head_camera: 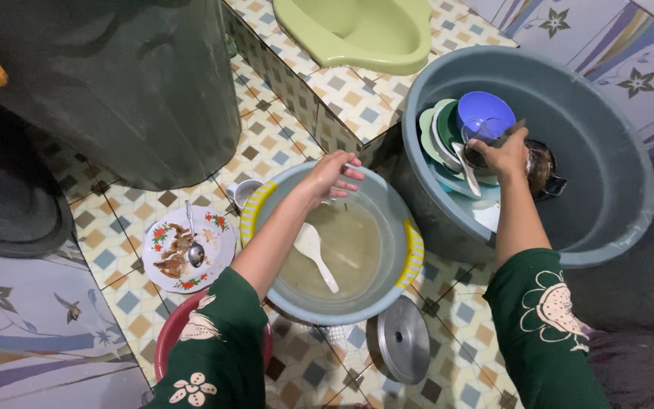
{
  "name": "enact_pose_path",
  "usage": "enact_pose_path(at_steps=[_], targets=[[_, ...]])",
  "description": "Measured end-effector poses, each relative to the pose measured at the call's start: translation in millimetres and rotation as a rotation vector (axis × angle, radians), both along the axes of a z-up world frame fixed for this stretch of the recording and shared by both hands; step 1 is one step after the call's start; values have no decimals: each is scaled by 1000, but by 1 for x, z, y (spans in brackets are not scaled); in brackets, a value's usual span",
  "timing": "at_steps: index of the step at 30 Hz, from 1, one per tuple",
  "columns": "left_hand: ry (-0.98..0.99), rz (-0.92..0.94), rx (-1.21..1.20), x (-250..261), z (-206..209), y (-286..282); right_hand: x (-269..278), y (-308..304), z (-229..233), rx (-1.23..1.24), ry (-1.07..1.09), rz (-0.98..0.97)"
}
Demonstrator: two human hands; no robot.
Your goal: The person washes dishes by hand. They scrape food scraps from plates into a bowl, rinse a white cup, and then wash various plates, bowls, and spoons in a basin before transferring them to a rinse bucket.
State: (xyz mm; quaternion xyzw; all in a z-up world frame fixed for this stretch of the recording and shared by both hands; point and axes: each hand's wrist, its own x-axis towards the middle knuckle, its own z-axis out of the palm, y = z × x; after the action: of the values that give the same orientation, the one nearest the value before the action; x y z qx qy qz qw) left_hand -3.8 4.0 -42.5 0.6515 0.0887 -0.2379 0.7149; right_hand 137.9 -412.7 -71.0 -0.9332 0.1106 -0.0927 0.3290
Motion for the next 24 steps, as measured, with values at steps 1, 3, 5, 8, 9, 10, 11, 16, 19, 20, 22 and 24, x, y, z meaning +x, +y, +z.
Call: enact_pose_path(at_steps=[1, 3, 5, 8, 9, 10, 11, 16, 19, 20, 22, 24], targets=[[8, 3, 5, 1, -2, 1, 2, 0, 0, 10, 12, -20], [22, 11, 15, 2, -6, 1, 5, -1, -2, 27, 32, -78], [28, 9, 22, 3, -9, -1, 9, -1, -7, 39, 51, -154], [34, 8, 37, 4, -12, 1, 13, -4, -17, -10, -114, -158], [37, 5, 44, 4, -12, 0, 13, -7, -19, -1, -108, -134], [38, 5, 44, 3, -12, 0, 13, -11, -20, 8, -101, -109], [37, 4, 43, 4, -12, -1, 12, -14, -21, 17, -96, -85], [35, -7, 37, 3, -10, -4, 4, -13, -18, 75, -124, -21], [33, -12, 35, 3, -10, -5, -3, -6, -6, 104, -103, -67], [30, -15, 38, 4, -11, -6, -6, -3, -2, 100, -103, -81], [29, -16, 50, 3, -13, -7, -11, 0, 5, 126, -81, -70], [31, -14, 70, 4, -15, -8, -12, 0, 6, 154, -54, -107]])
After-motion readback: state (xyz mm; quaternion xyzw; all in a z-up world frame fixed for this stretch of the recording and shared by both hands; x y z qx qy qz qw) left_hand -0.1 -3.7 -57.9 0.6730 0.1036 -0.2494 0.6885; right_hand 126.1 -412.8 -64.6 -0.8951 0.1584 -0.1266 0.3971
